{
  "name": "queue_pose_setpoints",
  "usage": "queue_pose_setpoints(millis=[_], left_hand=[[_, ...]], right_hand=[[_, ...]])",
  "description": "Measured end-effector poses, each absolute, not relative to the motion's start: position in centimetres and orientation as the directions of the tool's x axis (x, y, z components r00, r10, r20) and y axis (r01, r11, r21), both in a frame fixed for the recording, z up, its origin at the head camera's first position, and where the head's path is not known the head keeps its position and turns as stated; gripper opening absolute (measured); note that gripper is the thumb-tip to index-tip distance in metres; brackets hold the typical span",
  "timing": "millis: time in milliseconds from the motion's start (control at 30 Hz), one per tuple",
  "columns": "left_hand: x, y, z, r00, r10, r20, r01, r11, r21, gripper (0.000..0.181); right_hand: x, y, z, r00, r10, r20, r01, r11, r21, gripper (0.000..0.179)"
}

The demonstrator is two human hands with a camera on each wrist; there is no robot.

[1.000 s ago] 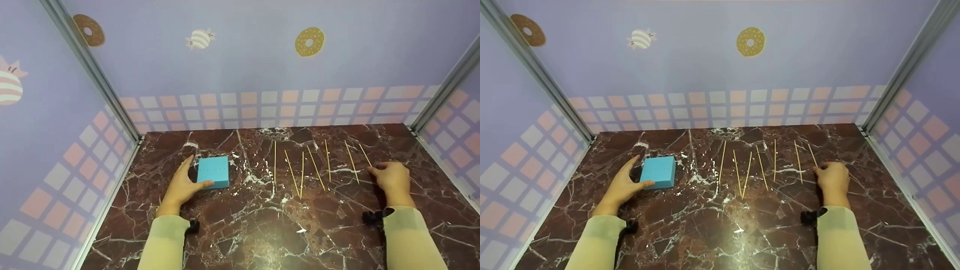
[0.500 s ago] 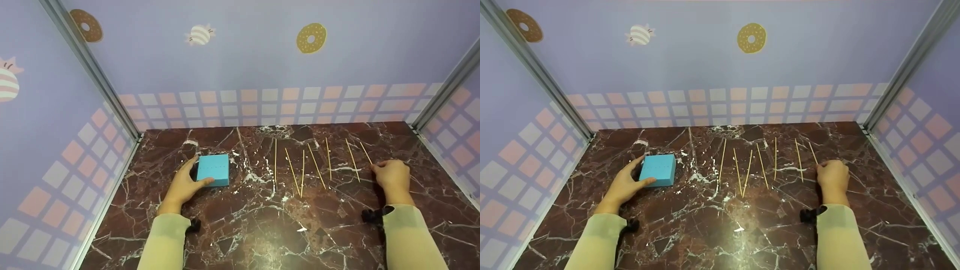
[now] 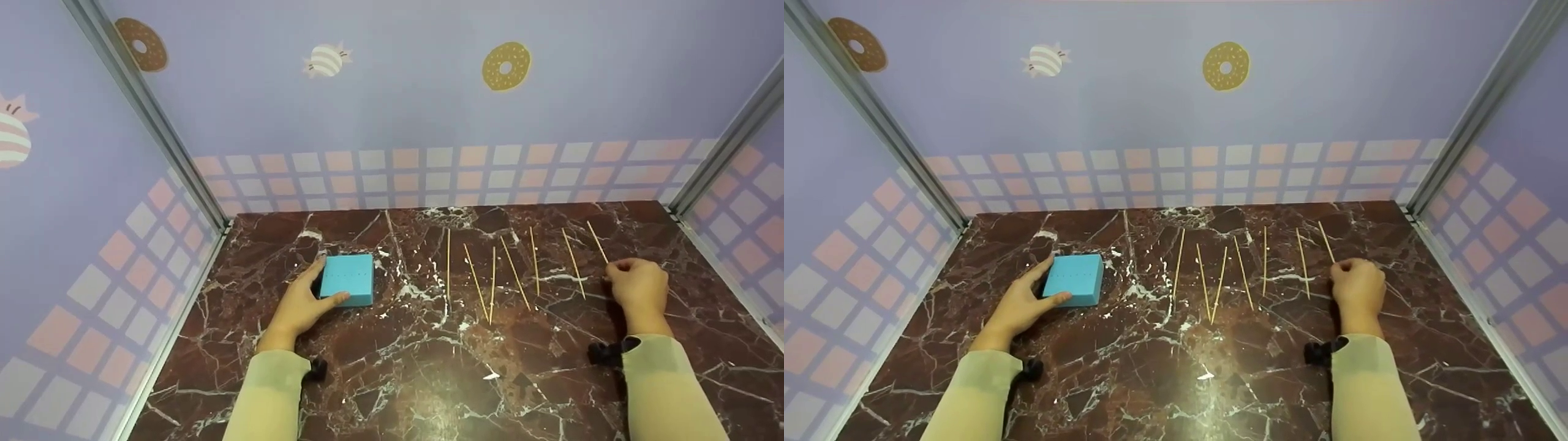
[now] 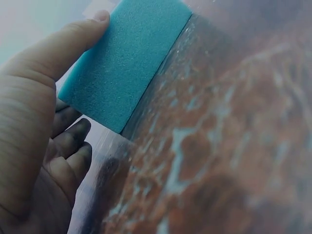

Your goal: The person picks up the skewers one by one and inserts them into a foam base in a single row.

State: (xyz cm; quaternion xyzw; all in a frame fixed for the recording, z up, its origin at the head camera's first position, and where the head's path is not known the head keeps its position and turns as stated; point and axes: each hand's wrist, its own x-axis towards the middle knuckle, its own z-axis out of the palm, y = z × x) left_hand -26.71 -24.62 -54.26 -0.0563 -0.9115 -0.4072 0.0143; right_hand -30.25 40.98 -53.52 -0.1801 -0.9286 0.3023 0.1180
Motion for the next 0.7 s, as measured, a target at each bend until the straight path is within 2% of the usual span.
queue_pose_setpoints(millis=[233, 300, 400, 500, 533, 700], left_hand=[[-26.8, -24.6, -54.3, -0.994, 0.083, 0.071, 0.109, 0.653, 0.749, 0.115], [-26.8, -24.6, -54.3, -0.995, 0.077, 0.07, 0.103, 0.649, 0.754, 0.116], [-26.8, -24.6, -54.3, -0.995, 0.07, 0.069, 0.097, 0.64, 0.762, 0.116], [-26.8, -24.5, -54.3, -0.995, 0.076, 0.065, 0.099, 0.636, 0.766, 0.115], [-26.8, -24.5, -54.3, -0.995, 0.077, 0.064, 0.099, 0.634, 0.767, 0.115], [-26.8, -24.6, -54.4, -0.995, 0.083, 0.054, 0.094, 0.628, 0.772, 0.114]], right_hand=[[-30.8, 40.0, -53.3, -0.859, 0.479, 0.179, 0.204, 0.642, -0.739, 0.036], [-31.0, 39.6, -53.1, -0.861, 0.483, 0.159, 0.146, 0.535, -0.832, 0.034], [-31.2, 38.6, -52.5, -0.881, 0.465, 0.091, 0.044, 0.272, -0.961, 0.041], [-31.3, 37.3, -51.9, -0.902, 0.428, 0.065, -0.037, 0.074, -0.997, 0.055], [-31.3, 36.8, -51.7, -0.909, 0.412, 0.066, -0.053, 0.042, -0.998, 0.057], [-31.4, 33.7, -50.5, -0.948, 0.302, 0.1, -0.083, 0.069, -0.994, 0.058]])
